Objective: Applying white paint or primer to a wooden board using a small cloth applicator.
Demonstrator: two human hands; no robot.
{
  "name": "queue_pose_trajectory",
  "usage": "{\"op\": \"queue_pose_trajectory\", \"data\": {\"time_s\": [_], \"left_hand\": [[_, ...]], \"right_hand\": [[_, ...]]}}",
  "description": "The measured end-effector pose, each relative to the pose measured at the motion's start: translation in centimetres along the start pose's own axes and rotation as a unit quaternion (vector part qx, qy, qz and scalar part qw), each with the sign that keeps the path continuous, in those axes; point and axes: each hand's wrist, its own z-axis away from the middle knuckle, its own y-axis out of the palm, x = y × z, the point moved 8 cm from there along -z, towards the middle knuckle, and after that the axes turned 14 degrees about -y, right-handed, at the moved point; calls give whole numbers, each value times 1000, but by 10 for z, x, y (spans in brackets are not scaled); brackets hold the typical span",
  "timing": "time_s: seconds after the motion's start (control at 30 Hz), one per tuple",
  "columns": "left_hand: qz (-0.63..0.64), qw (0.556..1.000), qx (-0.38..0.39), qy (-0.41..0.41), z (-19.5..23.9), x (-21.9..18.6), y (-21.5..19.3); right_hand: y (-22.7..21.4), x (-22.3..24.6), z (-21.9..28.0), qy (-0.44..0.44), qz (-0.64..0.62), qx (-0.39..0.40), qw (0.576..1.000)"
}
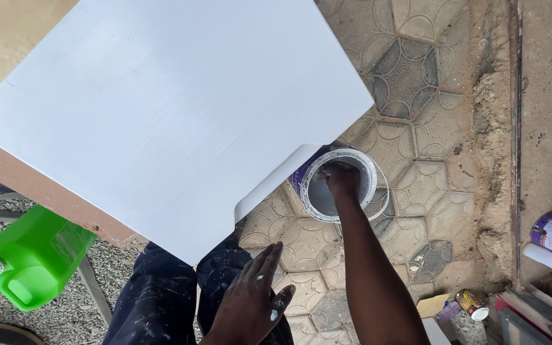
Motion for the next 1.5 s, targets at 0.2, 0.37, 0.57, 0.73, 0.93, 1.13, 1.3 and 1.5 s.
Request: {"op": "queue_pose_trajectory", "data": {"time_s": [0.2, 0.37, 0.57, 0.73, 0.93, 1.13, 1.3, 1.5], "left_hand": [[12, 1000, 2, 0, 3, 3, 3], [23, 1000, -5, 9, 5, -2, 8], [31, 999, -13, 14, 8, -9, 2], [108, 994, 0, 30, 18, -22, -45], [187, 977, -99, 35, 36, -28, -183], [152, 919, -359, 58, 33, 9, -362], [29, 968, -249, -27, -44, 32, -452], [100, 990, -13, -97, -81, 31, -462]], "right_hand": [[-16, -38, 7, 194, -171, 41, 965], [-14, -26, 27, 164, -192, 104, 962], [-9, -22, 18, 146, -108, 202, 962], [-30, -20, 15, 194, -11, 183, 964], [-42, 14, 64, 240, -165, 223, 930], [18, 136, 152, 52, -338, 362, 867], [95, 194, 180, 26, -370, 288, 883], [153, 322, 211, -272, -137, 185, 934]]}}
